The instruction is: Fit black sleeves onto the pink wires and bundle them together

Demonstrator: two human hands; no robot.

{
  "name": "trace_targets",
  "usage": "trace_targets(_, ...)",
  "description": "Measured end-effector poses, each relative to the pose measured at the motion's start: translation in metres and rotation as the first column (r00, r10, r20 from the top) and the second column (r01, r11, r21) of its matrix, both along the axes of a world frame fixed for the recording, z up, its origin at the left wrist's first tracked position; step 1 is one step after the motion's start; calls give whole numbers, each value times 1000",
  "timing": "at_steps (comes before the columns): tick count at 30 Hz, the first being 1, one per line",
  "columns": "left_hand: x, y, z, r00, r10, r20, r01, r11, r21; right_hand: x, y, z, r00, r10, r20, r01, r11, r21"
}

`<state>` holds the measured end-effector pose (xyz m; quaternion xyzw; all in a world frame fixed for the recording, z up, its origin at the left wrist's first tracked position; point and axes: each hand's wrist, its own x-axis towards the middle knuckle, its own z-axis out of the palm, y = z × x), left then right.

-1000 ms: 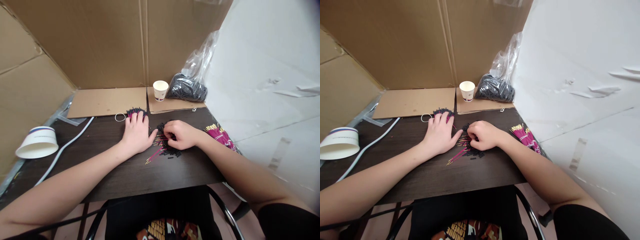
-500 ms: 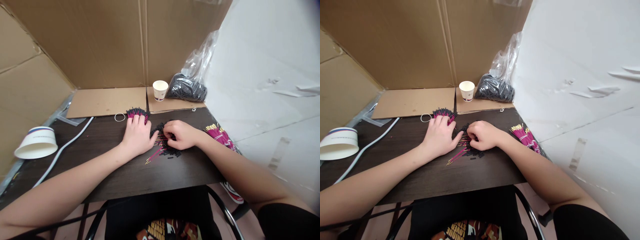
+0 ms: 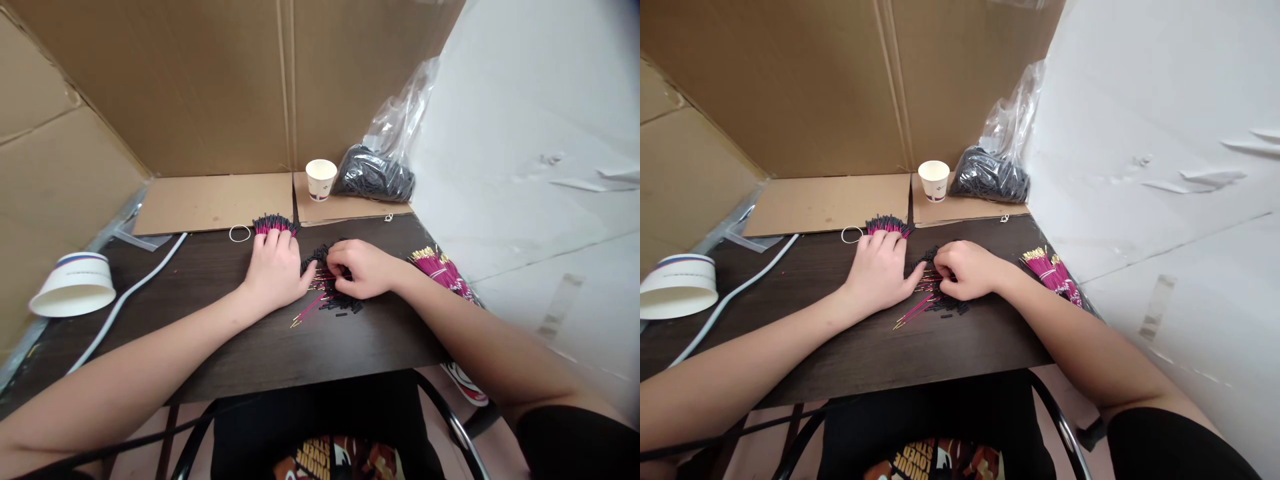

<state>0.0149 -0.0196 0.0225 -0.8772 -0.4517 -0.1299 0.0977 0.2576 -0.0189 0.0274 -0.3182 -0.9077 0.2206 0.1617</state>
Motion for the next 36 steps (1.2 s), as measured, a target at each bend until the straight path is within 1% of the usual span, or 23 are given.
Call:
trace_targets(3,-1,1,-1,999,-10,44,10,1000,-3,0,0,0,1000,0,3,0,1000,-3)
trace_targets(11,-6,9,-9,959,-164,229,181,982,-51,2,0,0,1000,-4,-5,4,1000,13)
trace_targets(18,-7,16,-18,931,-156,330,190,979,-71,3,-2,2,999,-5,-41,7,999,42)
trace_targets(23,-7,16,-17,923,-136,361,187,976,-110,2,-5,4,988,-72,-138,86,991,101)
trace_targets(27,-5,15,-15,928,-104,357,168,974,-152,0,-3,1,969,-144,-201,169,979,112)
trace_targets(30,-4,14,-14,925,-97,367,164,974,-157,0,0,-2,942,-208,-264,242,965,103)
trace_targets(33,-3,14,-13,898,-84,432,161,976,-144,0,2,-3,914,-260,-311,300,950,88)
trace_targets(36,-2,15,-12,857,-82,509,165,979,-120,0,2,-4,901,-284,-329,327,942,81)
